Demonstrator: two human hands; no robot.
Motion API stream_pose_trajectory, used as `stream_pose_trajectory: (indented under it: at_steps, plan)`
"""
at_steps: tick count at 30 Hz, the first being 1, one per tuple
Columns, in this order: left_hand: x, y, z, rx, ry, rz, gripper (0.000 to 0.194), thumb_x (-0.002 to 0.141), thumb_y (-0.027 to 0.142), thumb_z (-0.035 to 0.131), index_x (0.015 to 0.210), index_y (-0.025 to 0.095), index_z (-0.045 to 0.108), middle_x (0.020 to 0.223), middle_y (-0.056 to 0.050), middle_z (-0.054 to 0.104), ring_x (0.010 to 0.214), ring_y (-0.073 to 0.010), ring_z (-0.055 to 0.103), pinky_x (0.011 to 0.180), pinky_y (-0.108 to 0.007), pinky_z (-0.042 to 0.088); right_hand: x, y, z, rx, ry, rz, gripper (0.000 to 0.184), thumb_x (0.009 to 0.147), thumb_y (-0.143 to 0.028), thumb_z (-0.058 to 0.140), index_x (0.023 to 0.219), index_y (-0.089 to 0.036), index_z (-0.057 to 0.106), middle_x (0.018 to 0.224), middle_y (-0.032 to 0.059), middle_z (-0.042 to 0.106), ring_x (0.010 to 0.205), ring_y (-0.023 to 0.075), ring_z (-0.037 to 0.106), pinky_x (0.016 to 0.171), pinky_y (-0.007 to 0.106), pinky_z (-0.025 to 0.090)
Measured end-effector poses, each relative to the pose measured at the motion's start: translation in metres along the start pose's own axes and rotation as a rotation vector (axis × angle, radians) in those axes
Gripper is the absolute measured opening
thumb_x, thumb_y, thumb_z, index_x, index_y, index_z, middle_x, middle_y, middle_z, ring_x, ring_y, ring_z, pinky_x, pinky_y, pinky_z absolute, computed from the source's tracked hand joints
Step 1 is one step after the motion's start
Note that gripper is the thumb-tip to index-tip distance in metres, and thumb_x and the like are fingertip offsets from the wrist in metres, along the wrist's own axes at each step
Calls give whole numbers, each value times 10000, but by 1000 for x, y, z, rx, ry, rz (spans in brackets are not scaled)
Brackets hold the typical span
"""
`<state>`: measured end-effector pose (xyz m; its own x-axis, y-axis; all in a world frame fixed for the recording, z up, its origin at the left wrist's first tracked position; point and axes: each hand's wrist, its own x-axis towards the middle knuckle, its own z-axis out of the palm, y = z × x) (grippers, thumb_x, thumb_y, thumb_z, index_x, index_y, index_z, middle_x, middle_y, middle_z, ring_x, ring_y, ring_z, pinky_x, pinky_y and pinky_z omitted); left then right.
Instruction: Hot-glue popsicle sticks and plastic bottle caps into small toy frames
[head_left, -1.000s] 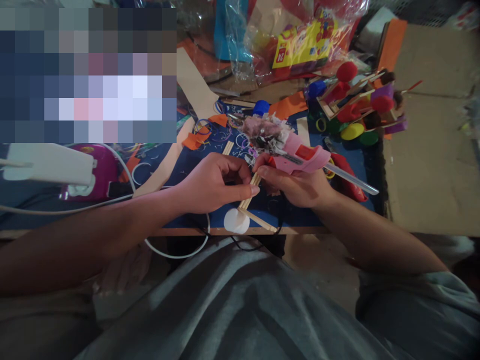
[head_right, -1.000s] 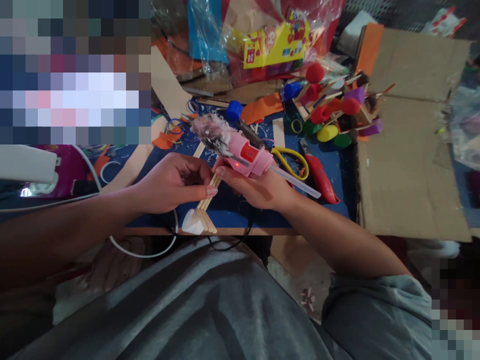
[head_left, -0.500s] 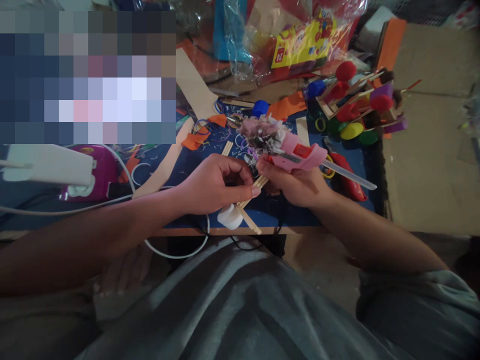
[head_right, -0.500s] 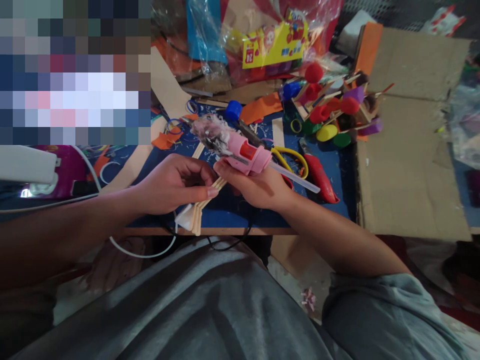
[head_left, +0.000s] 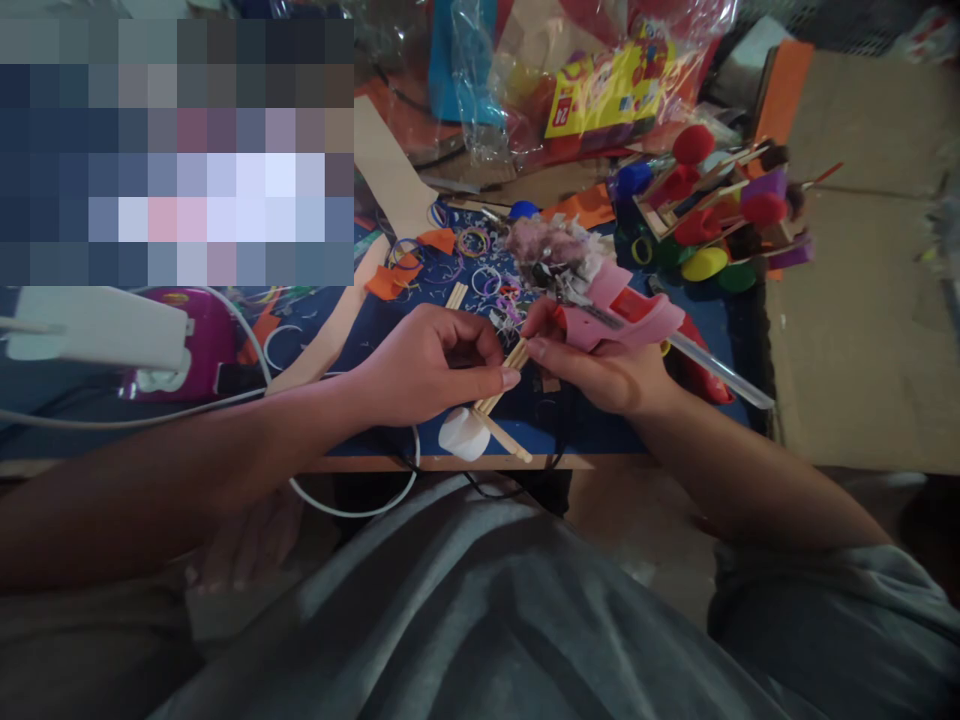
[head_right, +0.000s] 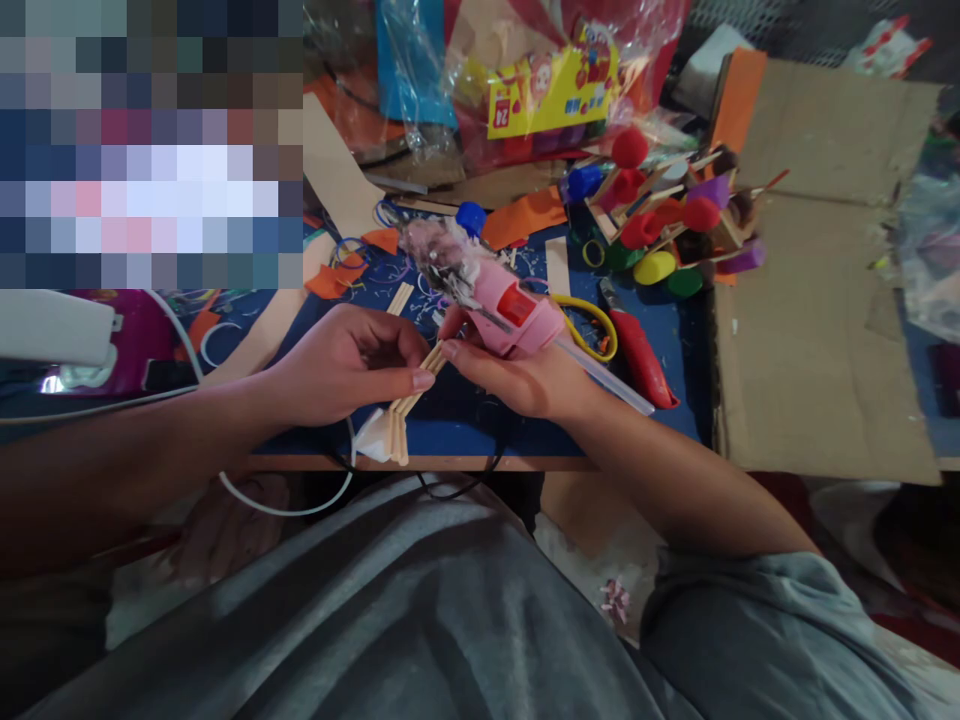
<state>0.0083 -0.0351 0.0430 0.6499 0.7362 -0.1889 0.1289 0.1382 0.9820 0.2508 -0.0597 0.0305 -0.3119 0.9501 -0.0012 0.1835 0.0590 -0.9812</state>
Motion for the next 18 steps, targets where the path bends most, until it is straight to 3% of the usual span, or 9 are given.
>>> stream_pose_trajectory:
  at_steps: [5,12,18]
  plan:
    - [0,-1,1,4,12,-18,255,773,318,898,742,175,690,666,20,654,595,-92,524,556,-215,411,0,-2,6,-147,94,-69,318,939,-505,925,897,-257,730,729,-4,694,712,195,661,655,345,562]
    - [1,1,3,20,17,-28,250,770,324,865,710,174,674,655,21,640,588,-84,510,547,-207,403,3,8,11,-231,92,-146,162,930,-348,768,842,-263,660,732,-5,687,666,174,599,650,338,546]
    - [0,1,3,13,38,-81,217,738,332,836,706,179,686,649,18,645,589,-90,514,547,-214,394,5,7,9,-298,42,-231,193,950,-339,724,823,-268,596,763,6,678,674,172,577,648,337,525]
